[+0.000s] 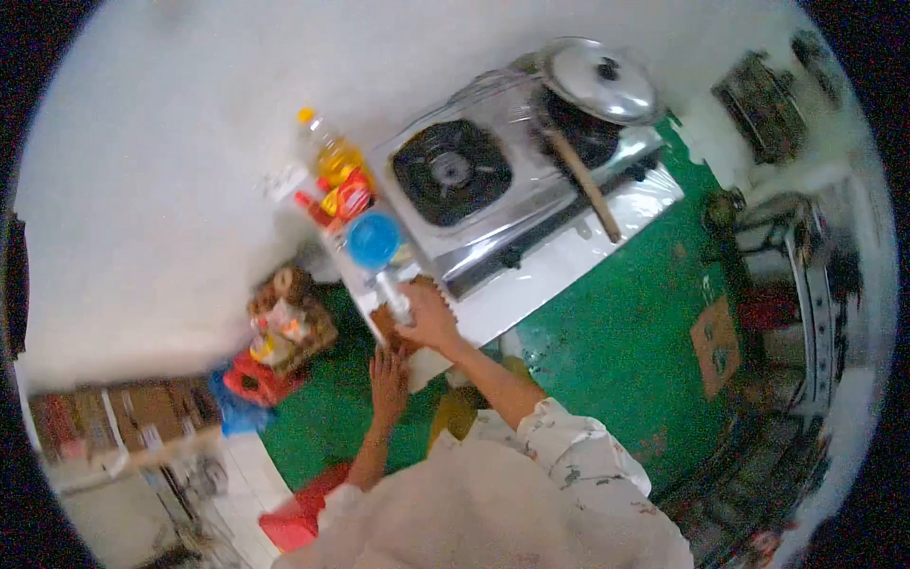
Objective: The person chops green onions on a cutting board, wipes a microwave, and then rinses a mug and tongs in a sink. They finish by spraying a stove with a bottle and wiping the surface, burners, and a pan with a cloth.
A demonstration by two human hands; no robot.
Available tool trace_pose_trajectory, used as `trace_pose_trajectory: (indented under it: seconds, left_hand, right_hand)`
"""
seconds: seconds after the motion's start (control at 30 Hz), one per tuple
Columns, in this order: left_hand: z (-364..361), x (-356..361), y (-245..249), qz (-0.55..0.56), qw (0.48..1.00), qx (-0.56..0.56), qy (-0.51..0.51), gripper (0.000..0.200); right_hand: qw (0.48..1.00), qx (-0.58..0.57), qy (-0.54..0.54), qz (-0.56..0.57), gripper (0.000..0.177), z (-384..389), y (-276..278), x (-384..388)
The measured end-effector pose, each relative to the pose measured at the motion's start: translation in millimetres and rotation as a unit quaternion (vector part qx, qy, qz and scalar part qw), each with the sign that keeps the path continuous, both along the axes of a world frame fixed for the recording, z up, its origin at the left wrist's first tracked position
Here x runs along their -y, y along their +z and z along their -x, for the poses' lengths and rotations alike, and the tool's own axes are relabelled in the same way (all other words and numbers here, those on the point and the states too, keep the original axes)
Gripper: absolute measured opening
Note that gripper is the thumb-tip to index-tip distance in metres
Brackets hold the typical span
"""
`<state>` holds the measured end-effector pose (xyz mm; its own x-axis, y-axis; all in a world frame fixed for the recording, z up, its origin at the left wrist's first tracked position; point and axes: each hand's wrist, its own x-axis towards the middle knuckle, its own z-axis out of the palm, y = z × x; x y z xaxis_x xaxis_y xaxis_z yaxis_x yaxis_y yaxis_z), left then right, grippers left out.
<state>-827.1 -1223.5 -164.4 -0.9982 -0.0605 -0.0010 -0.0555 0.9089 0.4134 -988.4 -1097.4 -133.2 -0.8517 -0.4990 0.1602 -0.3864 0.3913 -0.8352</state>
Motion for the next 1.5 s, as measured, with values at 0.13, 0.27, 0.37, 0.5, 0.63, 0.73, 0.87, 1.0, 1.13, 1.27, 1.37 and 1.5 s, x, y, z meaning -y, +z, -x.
trace_pose_trajectory:
  seconds: [0.13,0.27,0.37,0.5,0.63,0.73,0.87,1.0,1.13,1.27,1.37,1.5]
  left_hand:
    - [-36,-15,-12,-0.061,0.997,-0.037,0.021,0.043]
    - [-40,-62,23,0.008,1.0,0.008,0.018,0.044]
    - [-42,-99,2,-0.011,0.997,-0.012,-0.077,0.046]
    - [-13,-172,-25,-0.034,0.967,0.001,-0.251,0.047]
    - [28,-281,-49,-0.072,0.912,0.093,-0.392,0.044]
    - [52,-377,-63,-0.016,0.829,0.387,-0.404,0.046]
    - [72,-497,-89,0.039,0.653,0.511,-0.557,0.046]
    - [93,-624,-92,0.105,0.563,0.509,-0.643,0.047]
    - [126,-742,-105,0.14,0.486,0.486,-0.713,0.048]
    - [159,-856,-136,-0.12,0.305,0.244,-0.913,0.048]
    - [151,-962,-122,-0.279,0.204,0.043,-0.937,0.049]
    - [105,-1107,-48,0.251,0.32,0.369,-0.836,0.051]
  right_hand:
    - [0.999,-0.041,0.009,0.018,0.09,-3,-6,-9]
    - [0.991,0.057,-0.004,0.122,0.074,-43,14,-61]
    - [0.977,0.153,0.086,-0.123,0.048,-83,-8,-126]
    - [0.95,0.188,0.104,-0.224,0.037,-123,4,-273]
    - [0.946,0.225,-0.072,-0.223,0.04,-174,-6,-436]
    - [0.9,0.275,-0.238,-0.24,0.043,-203,2,-550]
    - [0.81,0.293,-0.463,-0.207,0.046,-248,8,-655]
    - [0.772,0.265,-0.571,-0.088,0.048,-277,31,-720]
    - [0.73,0.261,-0.626,-0.086,0.046,-322,-7,-772]
    - [0.591,0.415,-0.675,-0.153,0.041,-388,-13,-803]
    - [0.48,0.361,-0.793,-0.101,0.041,-441,-20,-800]
    - [0.361,0.434,-0.825,-0.001,0.046,-498,-59,-791]
